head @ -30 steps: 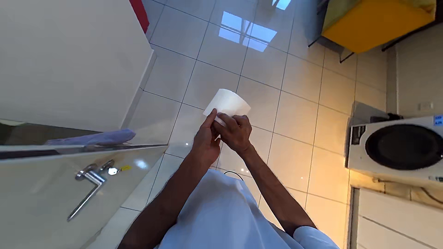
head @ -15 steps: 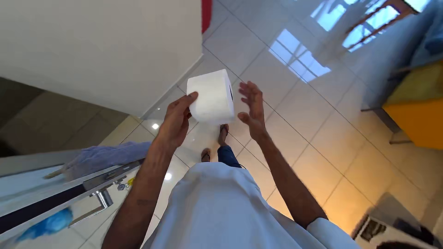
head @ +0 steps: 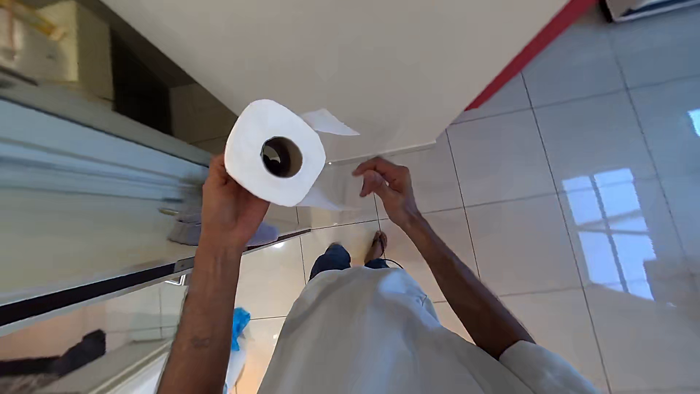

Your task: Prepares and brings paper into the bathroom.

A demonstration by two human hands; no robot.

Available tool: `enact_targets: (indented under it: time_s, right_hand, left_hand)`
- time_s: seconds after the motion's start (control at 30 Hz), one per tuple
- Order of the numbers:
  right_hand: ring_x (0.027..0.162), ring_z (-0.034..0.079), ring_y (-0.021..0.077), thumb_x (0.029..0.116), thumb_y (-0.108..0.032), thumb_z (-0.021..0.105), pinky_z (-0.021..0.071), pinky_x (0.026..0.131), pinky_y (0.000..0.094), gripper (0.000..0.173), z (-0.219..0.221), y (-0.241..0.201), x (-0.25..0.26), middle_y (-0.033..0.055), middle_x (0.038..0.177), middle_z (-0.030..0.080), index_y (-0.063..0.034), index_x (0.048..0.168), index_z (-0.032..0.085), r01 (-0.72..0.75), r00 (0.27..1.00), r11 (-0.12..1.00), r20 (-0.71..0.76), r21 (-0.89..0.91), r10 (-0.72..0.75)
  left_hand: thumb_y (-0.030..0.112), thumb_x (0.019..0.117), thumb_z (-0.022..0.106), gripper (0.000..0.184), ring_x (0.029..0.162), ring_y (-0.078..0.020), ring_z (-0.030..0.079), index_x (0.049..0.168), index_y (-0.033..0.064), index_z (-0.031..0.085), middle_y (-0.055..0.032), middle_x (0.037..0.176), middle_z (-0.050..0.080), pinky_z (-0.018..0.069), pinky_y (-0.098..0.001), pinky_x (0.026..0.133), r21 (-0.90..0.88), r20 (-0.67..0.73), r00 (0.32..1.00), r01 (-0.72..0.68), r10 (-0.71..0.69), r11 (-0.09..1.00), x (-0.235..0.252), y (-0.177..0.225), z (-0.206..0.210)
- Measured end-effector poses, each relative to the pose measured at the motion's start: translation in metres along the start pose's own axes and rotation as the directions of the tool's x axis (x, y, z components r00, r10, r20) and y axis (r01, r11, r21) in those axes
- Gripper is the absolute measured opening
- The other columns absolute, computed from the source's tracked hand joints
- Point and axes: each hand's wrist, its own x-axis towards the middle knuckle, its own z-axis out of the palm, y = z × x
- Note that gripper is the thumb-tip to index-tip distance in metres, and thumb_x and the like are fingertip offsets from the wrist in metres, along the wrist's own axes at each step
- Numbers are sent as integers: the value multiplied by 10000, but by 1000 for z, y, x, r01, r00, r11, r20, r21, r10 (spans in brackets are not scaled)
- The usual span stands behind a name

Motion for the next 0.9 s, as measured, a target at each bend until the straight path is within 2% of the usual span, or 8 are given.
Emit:
enact_targets:
  time_s: [0.1,0.2,0.37,0.47,0.57,0.67,0.77,0.9]
  right_hand:
    - [1203,609,175,910,-350,752,526,968,351,687,6,-9,64,119,1306,646,1,1438,487,63,997,994,57,-91,-58]
    - [1497,355,312,777,-430,860,393,1182,518,1046,35,-13,119,198,1617,359,4,1564,326,240,968,952,114,-191,-221]
    - [1538,210,458,812,-189,762,226,1151,728,772,87,-36,199,198,1652,309,-275,1527,483,527,850,688,309,-499,-427]
    - [1486,377,379,967,-170,641,198,1169,709,273,108,-20,236,90,1477,584,-299,1174,763,615,783,664,426,-426,-452]
    - [1216,651,240,1008,-137,606,295,1166,613,197,114,24,249,29,1140,764,-161,1039,799,539,813,755,463,-374,-351]
    - [1033,703,152,983,-114,656,546,1004,392,147,112,76,248,54,1067,758,-70,1064,770,198,814,948,580,-249,-18]
    - [942,716,183,946,-123,722,592,903,413,162,116,110,244,110,1007,746,4,1044,741,-118,499,960,820,-254,279]
    - [912,671,72,971,-148,705,566,864,281,182,127,160,272,40,990,723,-6,1085,706,-416,-33,846,935,-334,353]
  left_hand:
    - [480,1109,203,517,1206,-196,639,1331,200,577,-34,1293,661,561,-445,995,-87,-131,990,-70,58,994,1,12,-8]
    - [521,1099,210,544,1202,-213,642,1328,198,583,-48,1288,665,570,-469,977,-154,-214,975,-93,58,984,2,20,-21]
    - [411,1087,390,397,1131,-183,677,1250,162,652,-57,1197,703,594,-421,935,-171,-257,964,-115,68,979,14,39,-47]
    - [333,1080,421,340,1108,-158,685,1203,142,674,-52,1159,712,595,-383,931,-196,-251,962,-161,109,967,20,47,-67]
    - [331,1101,339,381,1180,-171,647,1264,147,630,-50,1231,682,561,-405,993,-208,-316,929,-268,195,941,22,54,-81]
    - [402,1115,285,416,1196,-147,634,1319,191,581,-11,1263,665,550,-396,1005,-136,-502,827,-367,256,920,31,64,-92]
    - [403,1117,343,403,1245,-135,612,1410,194,526,10,1323,641,526,-376,1053,-5,-665,688,-391,288,920,55,71,-99]
    - [399,1104,412,451,1277,-185,594,1432,106,514,-55,1354,629,499,-413,1091,107,-779,525,-429,344,897,103,78,-118]
